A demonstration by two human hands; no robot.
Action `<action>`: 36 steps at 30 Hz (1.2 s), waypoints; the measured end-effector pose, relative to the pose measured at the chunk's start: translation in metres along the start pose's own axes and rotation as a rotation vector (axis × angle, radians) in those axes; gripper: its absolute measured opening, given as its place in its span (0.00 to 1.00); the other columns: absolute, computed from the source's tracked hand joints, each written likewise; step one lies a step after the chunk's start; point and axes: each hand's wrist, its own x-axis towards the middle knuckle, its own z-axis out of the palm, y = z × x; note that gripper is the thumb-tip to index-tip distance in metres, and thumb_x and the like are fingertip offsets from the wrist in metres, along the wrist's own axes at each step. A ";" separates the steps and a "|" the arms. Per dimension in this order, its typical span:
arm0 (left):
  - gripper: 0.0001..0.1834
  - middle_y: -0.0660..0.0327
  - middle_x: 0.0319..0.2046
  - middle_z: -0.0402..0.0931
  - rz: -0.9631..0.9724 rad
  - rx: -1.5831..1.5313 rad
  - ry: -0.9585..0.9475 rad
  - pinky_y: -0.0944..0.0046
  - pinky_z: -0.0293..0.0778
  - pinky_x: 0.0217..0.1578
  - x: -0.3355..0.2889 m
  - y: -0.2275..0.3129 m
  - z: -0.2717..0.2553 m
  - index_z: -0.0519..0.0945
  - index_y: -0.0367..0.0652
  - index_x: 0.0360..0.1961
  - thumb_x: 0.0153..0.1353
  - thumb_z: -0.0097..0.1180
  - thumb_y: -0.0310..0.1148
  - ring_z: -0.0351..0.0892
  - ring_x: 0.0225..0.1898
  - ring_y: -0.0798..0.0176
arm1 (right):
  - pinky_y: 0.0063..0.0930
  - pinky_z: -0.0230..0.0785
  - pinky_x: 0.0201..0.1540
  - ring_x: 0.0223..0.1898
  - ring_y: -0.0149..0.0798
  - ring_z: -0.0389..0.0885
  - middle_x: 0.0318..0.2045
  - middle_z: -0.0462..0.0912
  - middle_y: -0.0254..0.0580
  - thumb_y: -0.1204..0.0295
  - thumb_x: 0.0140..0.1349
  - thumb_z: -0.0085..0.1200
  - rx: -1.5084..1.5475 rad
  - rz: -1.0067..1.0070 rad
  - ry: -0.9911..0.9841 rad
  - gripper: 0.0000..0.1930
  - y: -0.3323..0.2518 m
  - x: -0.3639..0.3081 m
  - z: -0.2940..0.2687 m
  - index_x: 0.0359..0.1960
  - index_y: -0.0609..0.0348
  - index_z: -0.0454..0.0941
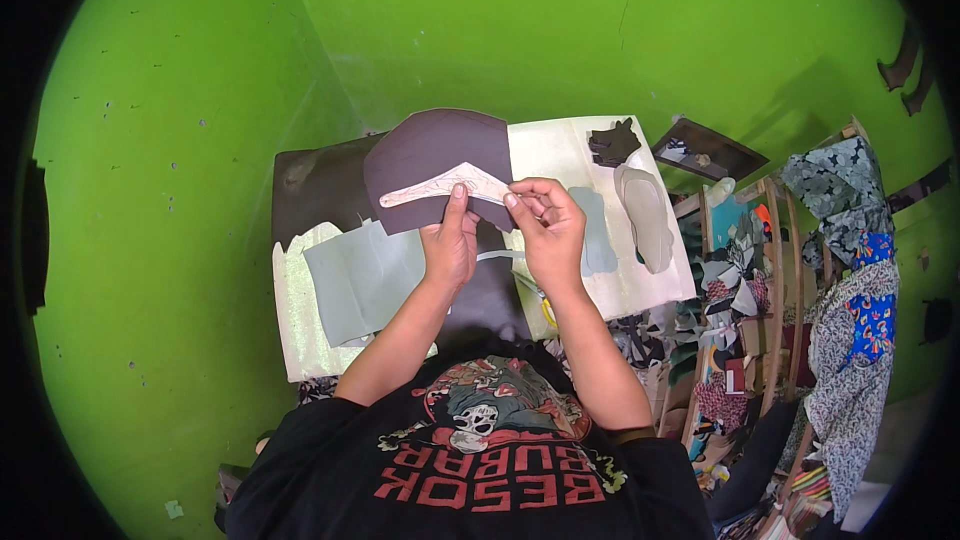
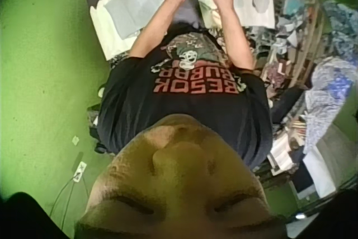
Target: Manually cutting patterns for shoe components from synthetic material using scissors and a paper template.
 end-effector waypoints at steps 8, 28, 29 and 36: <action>0.11 0.64 0.43 0.77 0.008 -0.077 -0.042 0.71 0.69 0.34 -0.001 0.007 0.005 0.76 0.42 0.50 0.69 0.57 0.32 0.74 0.38 0.74 | 0.18 0.76 0.39 0.39 0.24 0.79 0.42 0.80 0.36 0.86 0.60 0.59 -0.127 -0.055 -0.121 0.19 -0.009 -0.002 0.006 0.54 0.65 0.78; 0.11 0.62 0.41 0.78 -0.027 -0.087 -0.061 0.67 0.77 0.38 0.004 0.007 0.000 0.74 0.40 0.50 0.68 0.57 0.27 0.78 0.38 0.69 | 0.22 0.77 0.39 0.40 0.27 0.81 0.41 0.83 0.42 0.85 0.64 0.54 -0.020 0.024 -0.148 0.16 -0.011 0.001 0.010 0.54 0.69 0.76; 0.11 0.62 0.42 0.78 -0.026 -0.097 -0.056 0.67 0.77 0.39 0.004 0.008 0.001 0.74 0.40 0.50 0.68 0.57 0.26 0.79 0.39 0.69 | 0.22 0.77 0.39 0.40 0.27 0.81 0.41 0.83 0.42 0.85 0.64 0.54 -0.021 0.024 -0.148 0.16 -0.010 0.001 0.009 0.54 0.69 0.76; 0.12 0.60 0.42 0.78 -0.016 -0.088 -0.108 0.65 0.80 0.35 0.007 0.008 -0.004 0.74 0.40 0.50 0.67 0.58 0.24 0.79 0.40 0.67 | 0.23 0.78 0.40 0.41 0.29 0.81 0.43 0.82 0.45 0.86 0.65 0.50 0.027 0.019 -0.166 0.17 -0.011 0.003 0.012 0.56 0.71 0.73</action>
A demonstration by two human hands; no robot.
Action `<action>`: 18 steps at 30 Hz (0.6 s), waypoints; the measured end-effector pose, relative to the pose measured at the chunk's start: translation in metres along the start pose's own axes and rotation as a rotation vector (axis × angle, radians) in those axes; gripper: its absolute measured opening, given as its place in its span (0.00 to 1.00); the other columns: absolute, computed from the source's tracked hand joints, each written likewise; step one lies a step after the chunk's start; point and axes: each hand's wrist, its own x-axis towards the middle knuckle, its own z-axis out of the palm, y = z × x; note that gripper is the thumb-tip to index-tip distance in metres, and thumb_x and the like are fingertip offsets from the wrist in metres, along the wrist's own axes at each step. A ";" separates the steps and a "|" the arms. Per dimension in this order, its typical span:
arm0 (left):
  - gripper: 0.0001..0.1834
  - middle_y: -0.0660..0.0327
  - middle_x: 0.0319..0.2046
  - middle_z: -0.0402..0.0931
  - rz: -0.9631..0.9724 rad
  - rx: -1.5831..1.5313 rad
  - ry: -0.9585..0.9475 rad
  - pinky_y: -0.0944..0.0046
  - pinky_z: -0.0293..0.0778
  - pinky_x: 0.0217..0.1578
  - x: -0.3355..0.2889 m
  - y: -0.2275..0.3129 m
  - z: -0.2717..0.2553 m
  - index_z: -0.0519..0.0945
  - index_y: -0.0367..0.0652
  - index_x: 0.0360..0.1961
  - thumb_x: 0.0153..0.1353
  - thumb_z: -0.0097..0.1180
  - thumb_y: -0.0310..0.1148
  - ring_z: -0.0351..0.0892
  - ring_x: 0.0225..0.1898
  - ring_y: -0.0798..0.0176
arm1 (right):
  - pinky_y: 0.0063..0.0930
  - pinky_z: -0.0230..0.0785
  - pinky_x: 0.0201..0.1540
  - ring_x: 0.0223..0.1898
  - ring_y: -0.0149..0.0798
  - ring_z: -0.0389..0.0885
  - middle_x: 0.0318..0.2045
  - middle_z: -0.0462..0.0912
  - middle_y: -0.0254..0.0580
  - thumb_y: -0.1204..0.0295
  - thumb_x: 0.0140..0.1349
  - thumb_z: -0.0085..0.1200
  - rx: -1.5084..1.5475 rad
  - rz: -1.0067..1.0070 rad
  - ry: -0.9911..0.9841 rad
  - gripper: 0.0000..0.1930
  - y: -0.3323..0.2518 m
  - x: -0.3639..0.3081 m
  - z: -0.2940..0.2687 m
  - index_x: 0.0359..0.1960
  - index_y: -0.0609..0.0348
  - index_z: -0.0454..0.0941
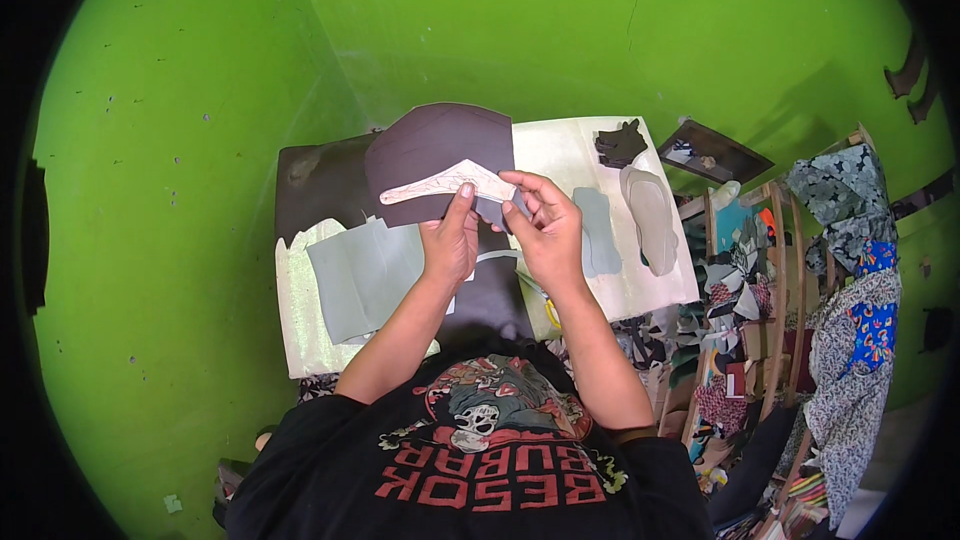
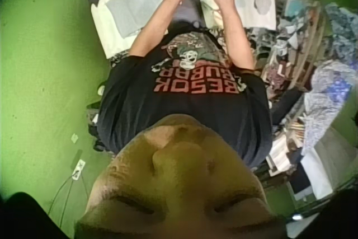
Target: Manually cutting patterns for shoe components from synthetic material using scissors and a paper template.
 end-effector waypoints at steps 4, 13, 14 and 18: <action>0.11 0.60 0.42 0.78 -0.011 -0.015 0.006 0.65 0.80 0.32 0.000 0.005 0.005 0.74 0.40 0.49 0.67 0.58 0.24 0.79 0.39 0.68 | 0.24 0.78 0.41 0.42 0.30 0.82 0.44 0.82 0.46 0.87 0.65 0.48 0.004 -0.024 -0.014 0.17 -0.001 0.002 -0.001 0.55 0.72 0.72; 0.14 0.62 0.44 0.77 0.061 0.061 0.081 0.67 0.73 0.46 0.000 -0.003 0.001 0.75 0.38 0.50 0.64 0.61 0.23 0.76 0.45 0.69 | 0.16 0.71 0.39 0.38 0.26 0.80 0.40 0.82 0.40 0.85 0.65 0.50 -0.036 -0.008 -0.020 0.17 -0.003 0.000 0.000 0.56 0.67 0.74; 0.14 0.63 0.45 0.77 0.104 0.077 0.097 0.68 0.72 0.49 0.000 -0.002 0.005 0.76 0.38 0.50 0.64 0.61 0.23 0.76 0.46 0.70 | 0.16 0.71 0.39 0.38 0.26 0.80 0.40 0.82 0.40 0.85 0.65 0.50 -0.036 -0.009 -0.015 0.17 -0.001 0.000 0.000 0.56 0.67 0.74; 0.13 0.63 0.44 0.78 0.121 0.057 0.116 0.68 0.72 0.48 -0.001 -0.002 0.008 0.77 0.37 0.48 0.63 0.62 0.23 0.76 0.45 0.70 | 0.16 0.68 0.37 0.34 0.22 0.76 0.34 0.78 0.34 0.85 0.64 0.54 -0.015 -0.057 0.097 0.21 0.004 0.003 0.004 0.59 0.63 0.69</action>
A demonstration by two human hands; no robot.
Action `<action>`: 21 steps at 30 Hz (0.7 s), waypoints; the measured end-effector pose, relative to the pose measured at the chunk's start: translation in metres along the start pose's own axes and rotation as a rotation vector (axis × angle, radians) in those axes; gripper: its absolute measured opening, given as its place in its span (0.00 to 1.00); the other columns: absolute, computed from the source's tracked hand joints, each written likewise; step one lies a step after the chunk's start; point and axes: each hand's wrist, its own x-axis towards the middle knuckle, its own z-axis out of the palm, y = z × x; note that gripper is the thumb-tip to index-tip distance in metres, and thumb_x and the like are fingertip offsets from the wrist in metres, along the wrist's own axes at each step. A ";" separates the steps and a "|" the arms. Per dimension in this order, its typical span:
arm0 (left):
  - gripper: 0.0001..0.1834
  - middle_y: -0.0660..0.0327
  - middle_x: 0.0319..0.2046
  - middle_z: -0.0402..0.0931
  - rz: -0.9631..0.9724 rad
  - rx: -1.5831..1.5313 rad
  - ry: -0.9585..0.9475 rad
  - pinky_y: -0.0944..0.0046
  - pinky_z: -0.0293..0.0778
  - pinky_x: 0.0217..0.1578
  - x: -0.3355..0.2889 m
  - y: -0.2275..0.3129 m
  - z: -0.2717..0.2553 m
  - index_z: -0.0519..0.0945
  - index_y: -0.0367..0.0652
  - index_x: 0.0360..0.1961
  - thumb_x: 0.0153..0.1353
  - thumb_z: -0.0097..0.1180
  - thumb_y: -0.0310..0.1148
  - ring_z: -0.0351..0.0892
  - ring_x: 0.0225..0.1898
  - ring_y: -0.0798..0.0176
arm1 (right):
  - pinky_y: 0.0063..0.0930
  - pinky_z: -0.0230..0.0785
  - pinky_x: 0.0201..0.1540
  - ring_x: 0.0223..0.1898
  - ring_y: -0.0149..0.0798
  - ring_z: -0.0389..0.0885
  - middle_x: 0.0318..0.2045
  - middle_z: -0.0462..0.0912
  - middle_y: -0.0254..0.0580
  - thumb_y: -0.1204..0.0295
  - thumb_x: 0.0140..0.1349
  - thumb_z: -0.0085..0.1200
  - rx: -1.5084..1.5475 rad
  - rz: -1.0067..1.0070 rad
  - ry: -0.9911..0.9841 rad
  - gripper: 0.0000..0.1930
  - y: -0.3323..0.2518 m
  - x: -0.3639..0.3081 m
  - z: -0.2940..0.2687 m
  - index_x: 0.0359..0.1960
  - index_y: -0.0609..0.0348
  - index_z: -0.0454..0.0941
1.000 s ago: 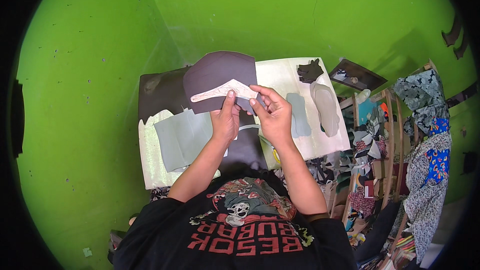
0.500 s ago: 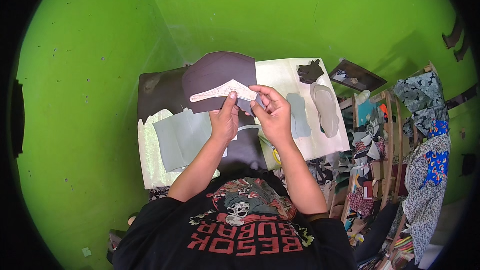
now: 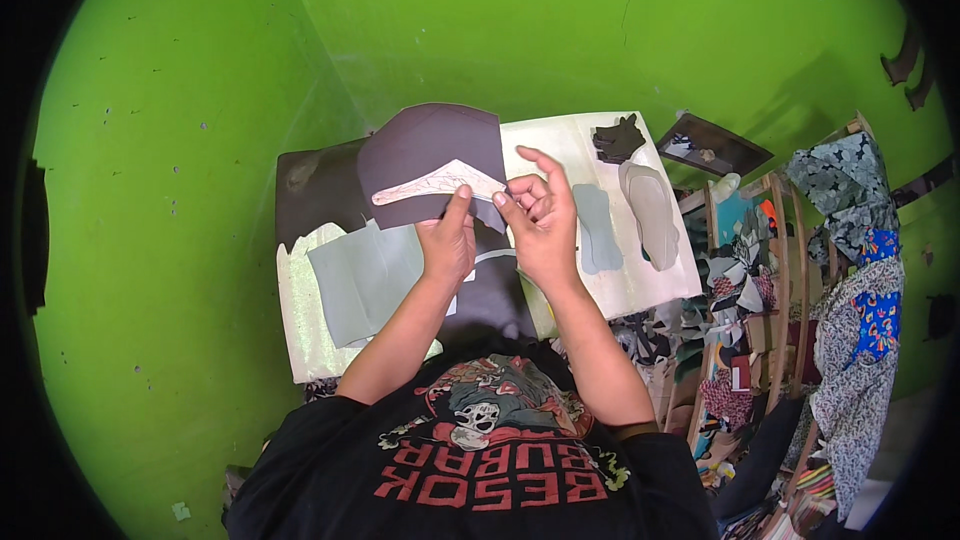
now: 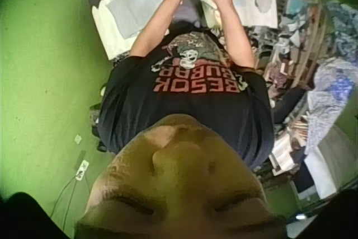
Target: Manually cutting patterns for shoe components from synthetic material using scissors and a paper template.
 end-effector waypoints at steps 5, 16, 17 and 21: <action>0.11 0.64 0.43 0.79 -0.058 0.160 -0.114 0.69 0.72 0.47 -0.005 0.005 0.000 0.80 0.37 0.45 0.62 0.64 0.24 0.77 0.43 0.72 | 0.16 0.68 0.39 0.35 0.22 0.76 0.36 0.77 0.35 0.86 0.64 0.54 0.016 0.016 -0.040 0.24 0.002 0.002 -0.003 0.61 0.61 0.64; 0.11 0.63 0.43 0.80 -0.046 0.090 -0.095 0.69 0.73 0.46 -0.004 0.006 0.004 0.79 0.37 0.47 0.63 0.63 0.24 0.78 0.43 0.70 | 0.16 0.71 0.43 0.43 0.24 0.77 0.43 0.76 0.36 0.87 0.62 0.55 0.044 0.017 -0.043 0.22 -0.009 0.000 0.005 0.58 0.62 0.71; 0.12 0.63 0.43 0.80 -0.056 0.070 -0.093 0.69 0.74 0.47 -0.005 0.007 0.006 0.79 0.36 0.47 0.63 0.63 0.23 0.78 0.44 0.70 | 0.16 0.71 0.43 0.43 0.24 0.77 0.43 0.76 0.36 0.87 0.62 0.55 0.043 0.017 -0.043 0.22 -0.008 0.000 0.003 0.58 0.62 0.71; 0.13 0.62 0.45 0.79 -0.067 0.084 -0.103 0.68 0.74 0.49 -0.003 0.004 0.001 0.79 0.36 0.48 0.62 0.63 0.23 0.78 0.45 0.69 | 0.18 0.72 0.47 0.46 0.25 0.77 0.46 0.79 0.35 0.89 0.60 0.56 -0.091 -0.014 -0.080 0.17 -0.003 0.000 0.001 0.51 0.67 0.77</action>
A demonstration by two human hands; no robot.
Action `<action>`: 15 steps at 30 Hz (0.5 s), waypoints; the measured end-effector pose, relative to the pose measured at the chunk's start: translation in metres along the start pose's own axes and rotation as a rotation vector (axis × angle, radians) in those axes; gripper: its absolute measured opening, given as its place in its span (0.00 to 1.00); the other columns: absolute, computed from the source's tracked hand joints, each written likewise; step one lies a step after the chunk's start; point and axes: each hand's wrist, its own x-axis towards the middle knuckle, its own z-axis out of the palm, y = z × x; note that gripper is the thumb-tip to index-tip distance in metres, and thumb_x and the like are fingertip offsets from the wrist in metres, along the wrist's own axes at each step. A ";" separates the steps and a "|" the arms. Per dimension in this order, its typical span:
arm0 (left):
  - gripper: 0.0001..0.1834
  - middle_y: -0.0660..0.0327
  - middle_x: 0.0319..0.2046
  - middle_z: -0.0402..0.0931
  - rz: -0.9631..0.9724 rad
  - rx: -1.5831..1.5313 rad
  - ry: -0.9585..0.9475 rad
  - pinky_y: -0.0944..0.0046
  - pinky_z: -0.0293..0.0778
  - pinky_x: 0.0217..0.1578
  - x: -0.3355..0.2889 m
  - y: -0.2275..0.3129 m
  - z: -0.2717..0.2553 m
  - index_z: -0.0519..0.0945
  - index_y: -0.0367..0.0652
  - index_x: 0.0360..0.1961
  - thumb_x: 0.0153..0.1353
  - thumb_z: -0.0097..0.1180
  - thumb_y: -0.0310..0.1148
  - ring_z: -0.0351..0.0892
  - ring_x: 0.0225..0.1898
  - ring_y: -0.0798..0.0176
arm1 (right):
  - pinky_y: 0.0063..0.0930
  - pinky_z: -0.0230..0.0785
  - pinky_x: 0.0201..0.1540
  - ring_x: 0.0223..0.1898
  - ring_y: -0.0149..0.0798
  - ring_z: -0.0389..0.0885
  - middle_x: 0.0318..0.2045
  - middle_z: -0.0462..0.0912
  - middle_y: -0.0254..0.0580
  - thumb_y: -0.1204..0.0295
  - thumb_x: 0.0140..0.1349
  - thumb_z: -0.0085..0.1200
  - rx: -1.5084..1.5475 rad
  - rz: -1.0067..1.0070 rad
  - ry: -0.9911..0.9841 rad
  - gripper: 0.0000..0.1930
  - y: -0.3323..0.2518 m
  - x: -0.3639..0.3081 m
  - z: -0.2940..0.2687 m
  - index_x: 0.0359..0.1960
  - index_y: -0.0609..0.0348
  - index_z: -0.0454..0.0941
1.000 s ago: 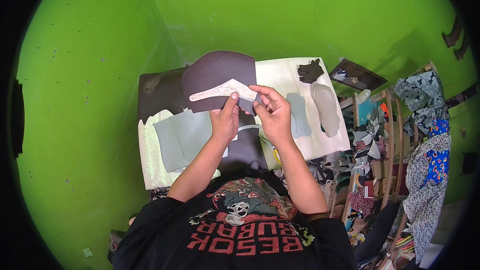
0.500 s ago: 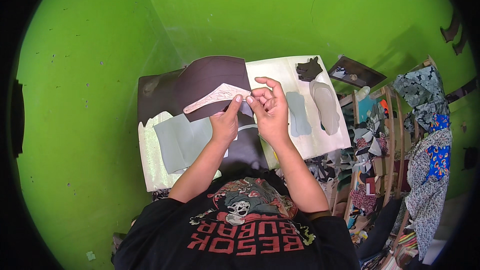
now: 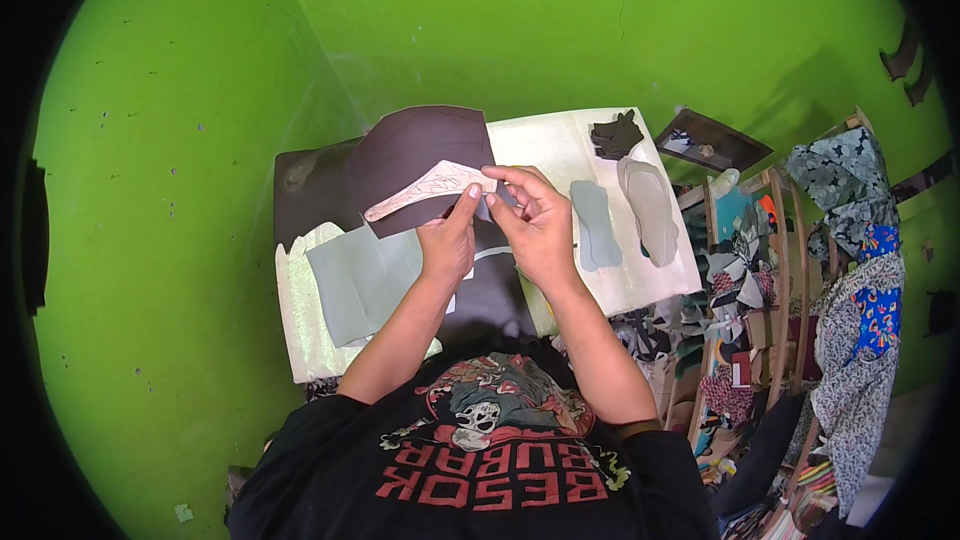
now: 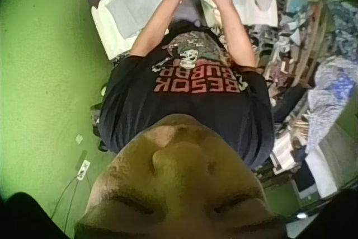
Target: Manually cutting patterns for shoe components from synthetic material using scissors and a paper template.
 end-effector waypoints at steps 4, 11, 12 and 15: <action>0.15 0.62 0.47 0.78 0.012 -0.109 0.036 0.68 0.73 0.50 0.003 0.001 0.003 0.76 0.38 0.52 0.65 0.60 0.24 0.77 0.48 0.69 | 0.13 0.68 0.36 0.43 0.20 0.74 0.46 0.77 0.33 0.88 0.60 0.55 -0.017 -0.005 0.030 0.17 0.006 0.001 -0.001 0.51 0.65 0.78; 0.15 0.61 0.47 0.77 0.035 -0.101 0.045 0.67 0.71 0.51 0.003 0.004 0.004 0.74 0.38 0.53 0.67 0.59 0.27 0.75 0.48 0.69 | 0.11 0.66 0.33 0.40 0.19 0.75 0.44 0.76 0.35 0.88 0.60 0.55 0.102 0.120 0.025 0.16 0.001 0.001 0.000 0.50 0.67 0.76; 0.15 0.61 0.47 0.77 0.035 -0.102 0.045 0.67 0.71 0.51 0.004 0.004 0.003 0.74 0.38 0.53 0.67 0.59 0.27 0.75 0.48 0.69 | 0.11 0.66 0.32 0.40 0.20 0.75 0.45 0.77 0.36 0.88 0.60 0.55 0.115 0.055 0.035 0.16 0.004 0.001 0.000 0.50 0.67 0.76; 0.19 0.59 0.53 0.74 0.029 -0.035 0.018 0.60 0.69 0.60 0.006 0.000 -0.007 0.70 0.39 0.58 0.67 0.57 0.24 0.73 0.56 0.65 | 0.12 0.67 0.34 0.41 0.21 0.75 0.46 0.76 0.36 0.88 0.60 0.55 0.102 0.012 0.027 0.17 -0.003 0.001 0.005 0.51 0.65 0.76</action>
